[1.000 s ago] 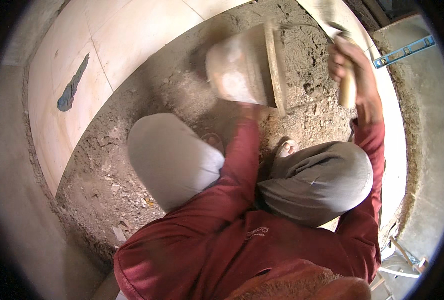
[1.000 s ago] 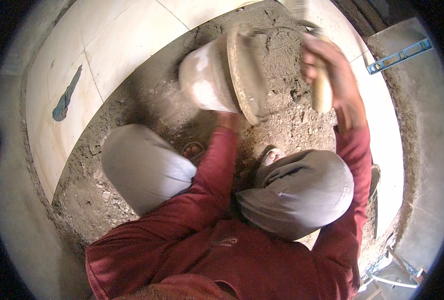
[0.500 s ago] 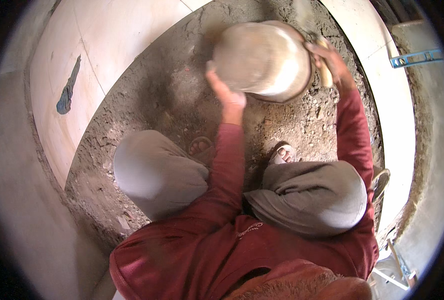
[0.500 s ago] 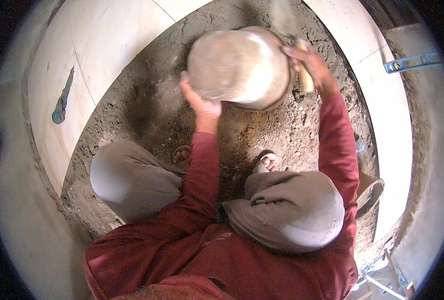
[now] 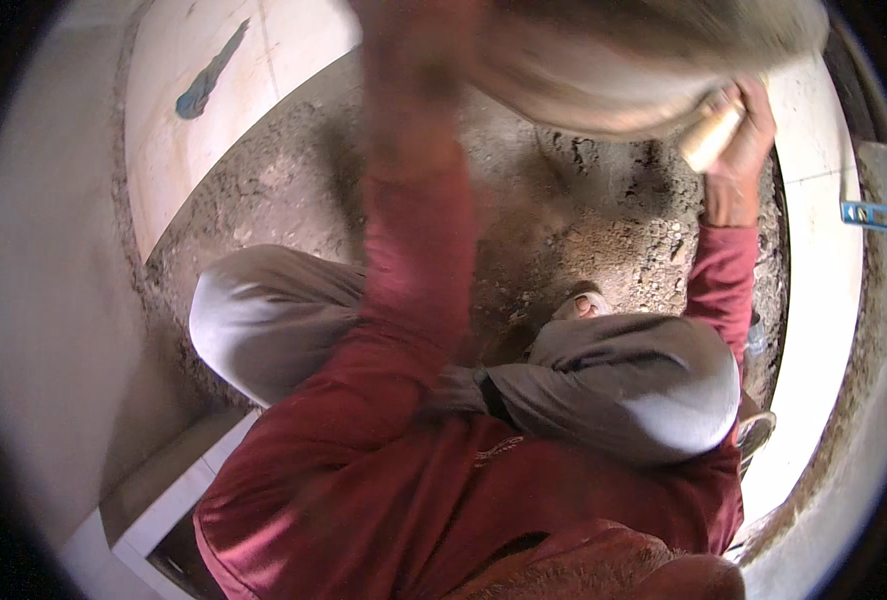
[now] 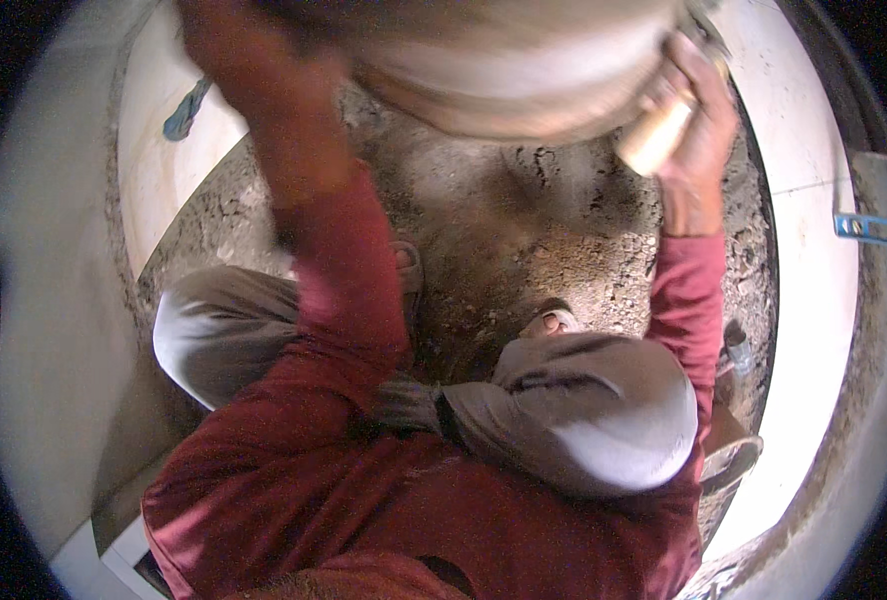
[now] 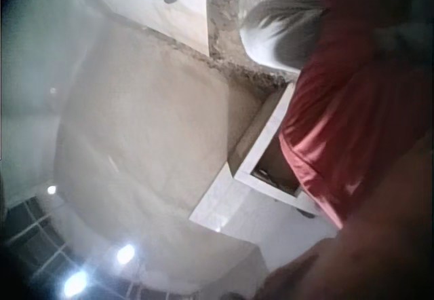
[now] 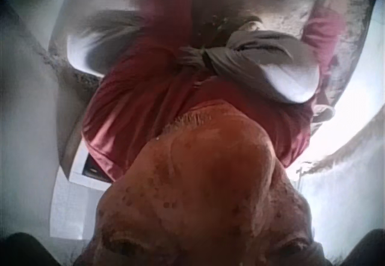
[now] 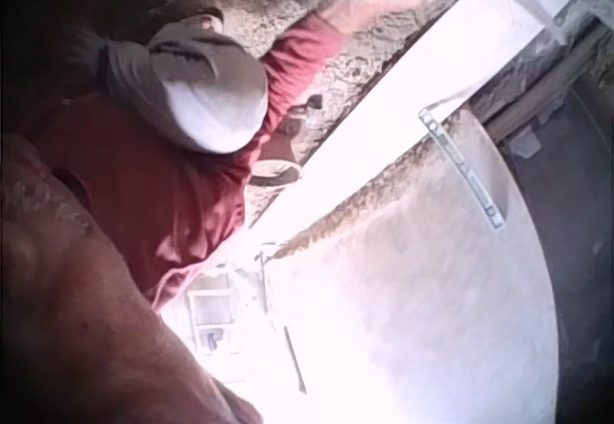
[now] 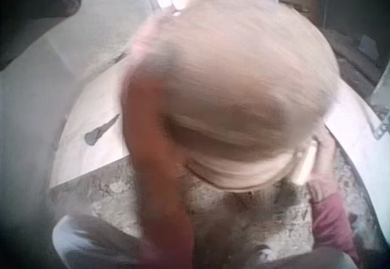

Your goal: The person spreads mortar onto the subfloor using a trowel, positions a ceramic tile, and taps it into place using a rubber mallet and their hands.

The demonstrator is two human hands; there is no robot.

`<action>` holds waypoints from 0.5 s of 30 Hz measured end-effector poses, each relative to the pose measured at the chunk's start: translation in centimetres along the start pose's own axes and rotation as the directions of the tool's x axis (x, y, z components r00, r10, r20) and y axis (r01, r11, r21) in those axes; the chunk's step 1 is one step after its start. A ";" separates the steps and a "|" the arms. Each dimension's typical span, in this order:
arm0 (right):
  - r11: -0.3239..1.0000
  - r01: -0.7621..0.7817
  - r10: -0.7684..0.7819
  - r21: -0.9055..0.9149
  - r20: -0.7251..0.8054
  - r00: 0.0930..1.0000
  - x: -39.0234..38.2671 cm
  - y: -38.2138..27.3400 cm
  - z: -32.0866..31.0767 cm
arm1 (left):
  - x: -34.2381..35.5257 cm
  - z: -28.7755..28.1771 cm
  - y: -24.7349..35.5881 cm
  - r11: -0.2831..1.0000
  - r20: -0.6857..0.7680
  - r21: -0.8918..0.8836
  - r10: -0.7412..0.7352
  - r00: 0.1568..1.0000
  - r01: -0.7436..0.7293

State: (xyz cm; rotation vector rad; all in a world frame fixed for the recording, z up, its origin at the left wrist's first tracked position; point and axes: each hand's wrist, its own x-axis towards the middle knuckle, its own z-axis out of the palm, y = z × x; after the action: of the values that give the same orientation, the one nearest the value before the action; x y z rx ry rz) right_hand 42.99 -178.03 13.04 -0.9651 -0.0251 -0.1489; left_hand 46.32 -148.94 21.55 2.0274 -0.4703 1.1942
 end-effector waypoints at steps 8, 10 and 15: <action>0.925 -0.334 0.337 -0.183 -0.018 0.941 -5.2 15.7 2.9 | -15.0 -7.3 -7.7 0.487 0.098 -0.451 -0.806 0.584 0.748; 0.750 -0.659 0.656 -0.058 -0.056 0.752 -7.6 21.0 3.6 | -24.3 -9.2 -13.2 -0.059 0.328 -0.629 -0.924 0.197 0.775; 0.857 -0.505 0.509 -0.100 0.018 0.860 -6.4 19.0 1.8 | -22.2 -6.9 -9.8 0.015 0.255 -0.745 -0.918 0.305 0.667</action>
State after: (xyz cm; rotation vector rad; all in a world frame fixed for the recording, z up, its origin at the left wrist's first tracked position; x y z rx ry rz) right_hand 39.33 -165.16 -2.06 -1.0371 0.1991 0.3649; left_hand 37.11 -138.35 0.60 0.9044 0.3897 0.3384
